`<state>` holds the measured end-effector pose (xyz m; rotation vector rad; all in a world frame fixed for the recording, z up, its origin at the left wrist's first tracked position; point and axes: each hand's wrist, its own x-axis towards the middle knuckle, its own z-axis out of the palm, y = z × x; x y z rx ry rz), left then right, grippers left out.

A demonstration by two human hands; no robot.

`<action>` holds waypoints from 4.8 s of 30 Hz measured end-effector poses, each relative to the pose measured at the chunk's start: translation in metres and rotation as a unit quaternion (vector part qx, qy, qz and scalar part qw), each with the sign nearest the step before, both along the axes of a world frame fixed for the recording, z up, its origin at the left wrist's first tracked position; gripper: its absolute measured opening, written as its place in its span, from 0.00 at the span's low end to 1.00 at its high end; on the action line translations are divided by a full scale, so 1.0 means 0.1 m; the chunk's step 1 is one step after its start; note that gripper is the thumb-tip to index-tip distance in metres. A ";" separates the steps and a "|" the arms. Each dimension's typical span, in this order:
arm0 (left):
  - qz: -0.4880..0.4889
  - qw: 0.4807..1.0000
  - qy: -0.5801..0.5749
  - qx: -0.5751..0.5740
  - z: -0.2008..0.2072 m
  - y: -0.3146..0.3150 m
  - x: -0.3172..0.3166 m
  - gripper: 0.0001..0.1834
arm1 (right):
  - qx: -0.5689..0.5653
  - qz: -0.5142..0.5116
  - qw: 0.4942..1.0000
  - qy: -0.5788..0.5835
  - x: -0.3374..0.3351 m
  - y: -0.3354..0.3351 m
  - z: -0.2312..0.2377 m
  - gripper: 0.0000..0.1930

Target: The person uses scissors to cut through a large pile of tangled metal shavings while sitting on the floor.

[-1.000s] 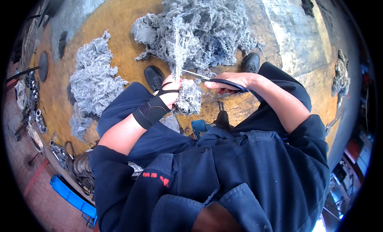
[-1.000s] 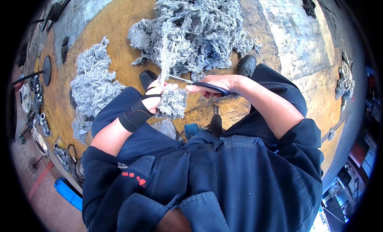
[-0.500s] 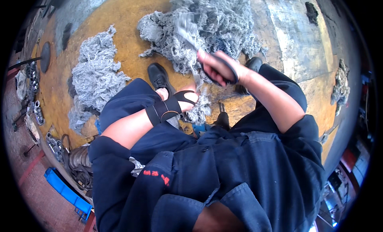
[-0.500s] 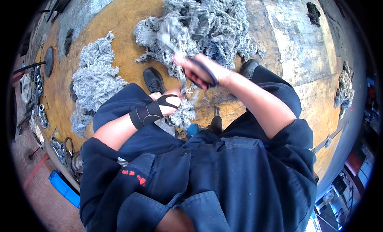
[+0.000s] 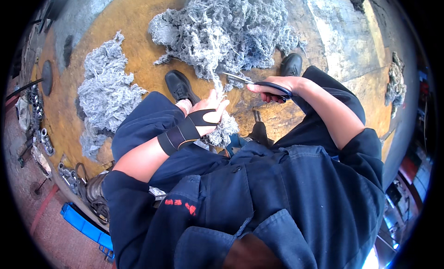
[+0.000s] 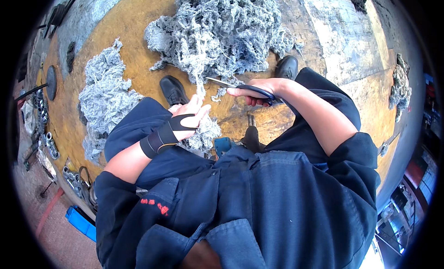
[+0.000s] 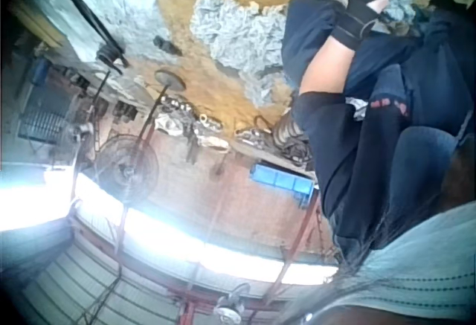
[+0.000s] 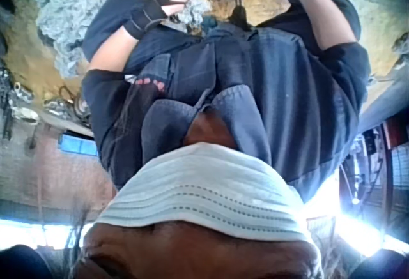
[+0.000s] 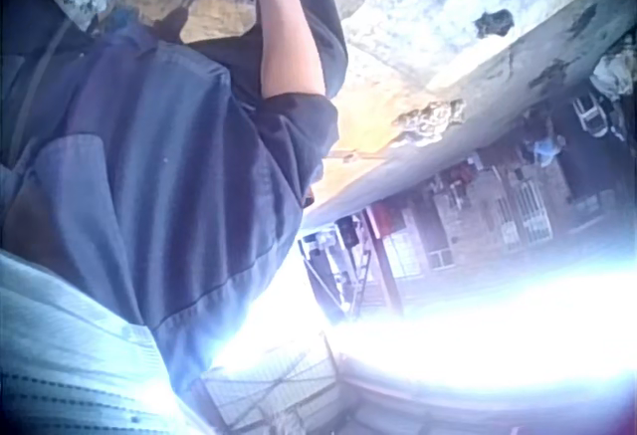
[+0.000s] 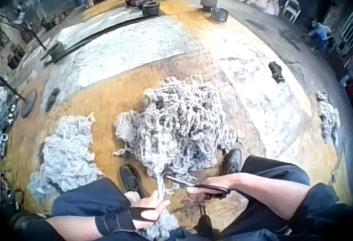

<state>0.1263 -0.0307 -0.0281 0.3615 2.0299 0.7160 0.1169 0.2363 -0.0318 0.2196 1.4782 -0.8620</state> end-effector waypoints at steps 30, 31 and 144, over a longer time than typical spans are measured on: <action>-0.011 0.916 -0.023 0.401 -0.57 -0.17 -0.43 0.10 | 0.368 0.126 0.802 0.453 -0.86 0.07 0.29 0.48; 0.170 0.894 -0.226 0.347 -0.27 -0.13 -0.50 0.09 | 0.364 0.098 0.825 0.421 -0.85 0.16 0.28 0.49; 0.536 0.687 -0.196 0.449 0.85 0.46 -1.95 0.08 | -0.140 -0.502 0.739 0.427 -1.23 -0.52 0.07 0.21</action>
